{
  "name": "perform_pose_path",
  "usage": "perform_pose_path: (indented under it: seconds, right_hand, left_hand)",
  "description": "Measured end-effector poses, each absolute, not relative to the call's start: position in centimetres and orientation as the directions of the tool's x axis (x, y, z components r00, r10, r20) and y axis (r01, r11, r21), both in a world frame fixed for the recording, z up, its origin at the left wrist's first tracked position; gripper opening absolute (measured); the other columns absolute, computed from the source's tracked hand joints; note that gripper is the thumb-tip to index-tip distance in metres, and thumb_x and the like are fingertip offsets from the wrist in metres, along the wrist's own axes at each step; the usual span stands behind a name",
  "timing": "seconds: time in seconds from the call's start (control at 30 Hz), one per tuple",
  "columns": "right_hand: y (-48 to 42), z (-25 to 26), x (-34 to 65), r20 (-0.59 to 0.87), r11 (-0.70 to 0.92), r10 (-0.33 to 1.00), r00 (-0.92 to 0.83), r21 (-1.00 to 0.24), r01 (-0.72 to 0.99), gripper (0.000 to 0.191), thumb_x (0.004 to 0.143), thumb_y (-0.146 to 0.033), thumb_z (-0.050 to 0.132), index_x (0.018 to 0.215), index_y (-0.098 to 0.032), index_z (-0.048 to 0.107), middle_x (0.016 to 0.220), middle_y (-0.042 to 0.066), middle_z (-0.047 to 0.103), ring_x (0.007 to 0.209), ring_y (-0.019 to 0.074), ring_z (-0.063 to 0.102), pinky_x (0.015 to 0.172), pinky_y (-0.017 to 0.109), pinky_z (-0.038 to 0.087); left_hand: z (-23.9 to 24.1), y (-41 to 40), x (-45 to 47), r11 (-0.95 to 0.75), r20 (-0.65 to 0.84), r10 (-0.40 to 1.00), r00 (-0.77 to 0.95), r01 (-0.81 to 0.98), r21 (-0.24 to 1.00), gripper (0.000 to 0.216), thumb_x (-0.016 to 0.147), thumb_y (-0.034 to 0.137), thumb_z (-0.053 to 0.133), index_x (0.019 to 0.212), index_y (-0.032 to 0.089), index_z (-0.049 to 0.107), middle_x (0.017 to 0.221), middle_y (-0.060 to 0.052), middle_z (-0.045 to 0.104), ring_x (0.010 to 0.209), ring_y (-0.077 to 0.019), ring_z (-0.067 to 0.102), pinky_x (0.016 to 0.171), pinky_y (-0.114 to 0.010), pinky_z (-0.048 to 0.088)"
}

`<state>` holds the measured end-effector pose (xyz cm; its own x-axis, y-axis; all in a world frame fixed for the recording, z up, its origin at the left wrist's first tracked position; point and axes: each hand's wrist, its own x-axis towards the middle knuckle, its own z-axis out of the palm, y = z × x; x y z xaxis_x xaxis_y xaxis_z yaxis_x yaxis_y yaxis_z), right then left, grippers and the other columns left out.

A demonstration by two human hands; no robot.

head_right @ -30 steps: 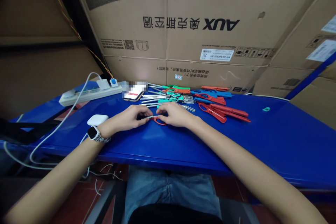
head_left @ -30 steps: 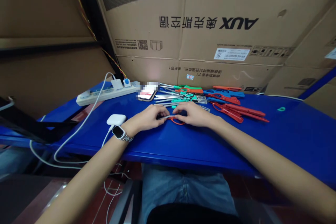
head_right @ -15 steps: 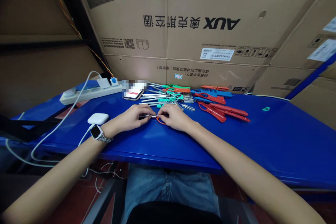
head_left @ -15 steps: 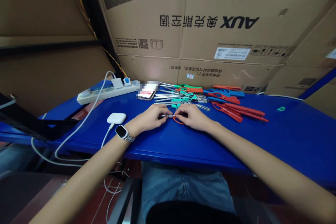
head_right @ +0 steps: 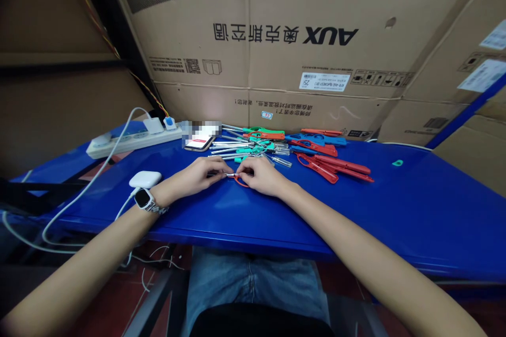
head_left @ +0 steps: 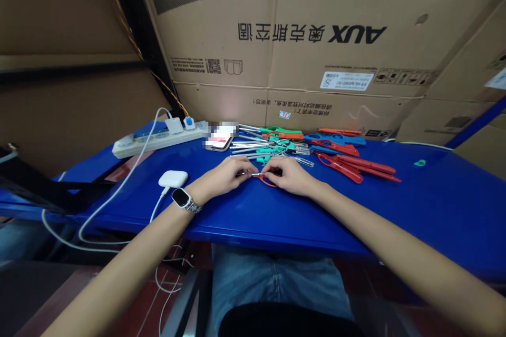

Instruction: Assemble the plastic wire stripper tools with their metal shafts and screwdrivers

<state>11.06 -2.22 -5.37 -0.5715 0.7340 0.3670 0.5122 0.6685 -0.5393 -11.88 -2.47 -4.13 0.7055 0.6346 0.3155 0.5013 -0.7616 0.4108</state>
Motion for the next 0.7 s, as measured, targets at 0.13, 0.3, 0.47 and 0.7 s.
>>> perform_pose_path:
  seconds: [0.13, 0.3, 0.47, 0.7]
  right_hand:
    - [-2.28, -5.22, 11.04, 0.368, 0.672, 0.731, -0.574, -0.532, 0.515, 0.015, 0.084, -0.010, 0.061, 0.086, -0.016, 0.074, 0.077, 0.003, 0.067, 0.068, 0.0129, 0.059, 0.066, 0.025, 0.042]
    - [-2.43, -5.04, 11.04, 0.357, 0.655, 0.745, -0.564, -0.551, 0.517, 0.015, 0.082, -0.008, 0.060, 0.083, -0.016, 0.073, 0.077, 0.002, 0.068, 0.069, 0.0130, 0.059, 0.066, 0.025, 0.043]
    - [-2.39, -5.12, 11.10, 0.324, 0.615, 0.772, -0.546, -0.597, 0.515, 0.017, 0.079, -0.006, 0.059, 0.083, -0.016, 0.072, 0.078, 0.003, 0.070, 0.068, 0.0134, 0.061, 0.065, 0.025, 0.044]
    - [-2.32, -5.36, 11.11, 0.371, 0.662, 0.741, -0.560, -0.543, 0.516, 0.014, 0.081, -0.010, 0.062, 0.082, -0.017, 0.074, 0.079, 0.003, 0.070, 0.070, 0.0138, 0.062, 0.069, 0.026, 0.046]
  left_hand:
    - [-4.35, -2.37, -11.81, -0.769, 0.330, 0.626, 0.707, 0.488, 0.413, 0.023, 0.095, 0.015, 0.052, 0.107, 0.017, 0.072, 0.100, -0.008, 0.067, 0.091, -0.0182, 0.065, 0.086, -0.031, 0.050]
    - [-4.61, -2.32, -11.53, -0.769, 0.345, 0.627, 0.699, 0.482, 0.420, 0.021, 0.094, 0.016, 0.054, 0.105, 0.017, 0.072, 0.100, -0.008, 0.067, 0.091, -0.0185, 0.065, 0.086, -0.031, 0.050]
    - [-4.69, -2.25, -11.47, -0.771, 0.346, 0.618, 0.705, 0.459, 0.441, 0.020, 0.096, 0.021, 0.053, 0.104, 0.018, 0.072, 0.100, -0.007, 0.066, 0.090, -0.0175, 0.064, 0.084, -0.030, 0.050]
    - [-4.89, -1.73, -11.83, -0.796, 0.342, 0.594, 0.728, 0.467, 0.385, 0.022, 0.096, 0.020, 0.051, 0.097, 0.017, 0.073, 0.098, -0.008, 0.065, 0.089, -0.0181, 0.064, 0.085, -0.031, 0.050]
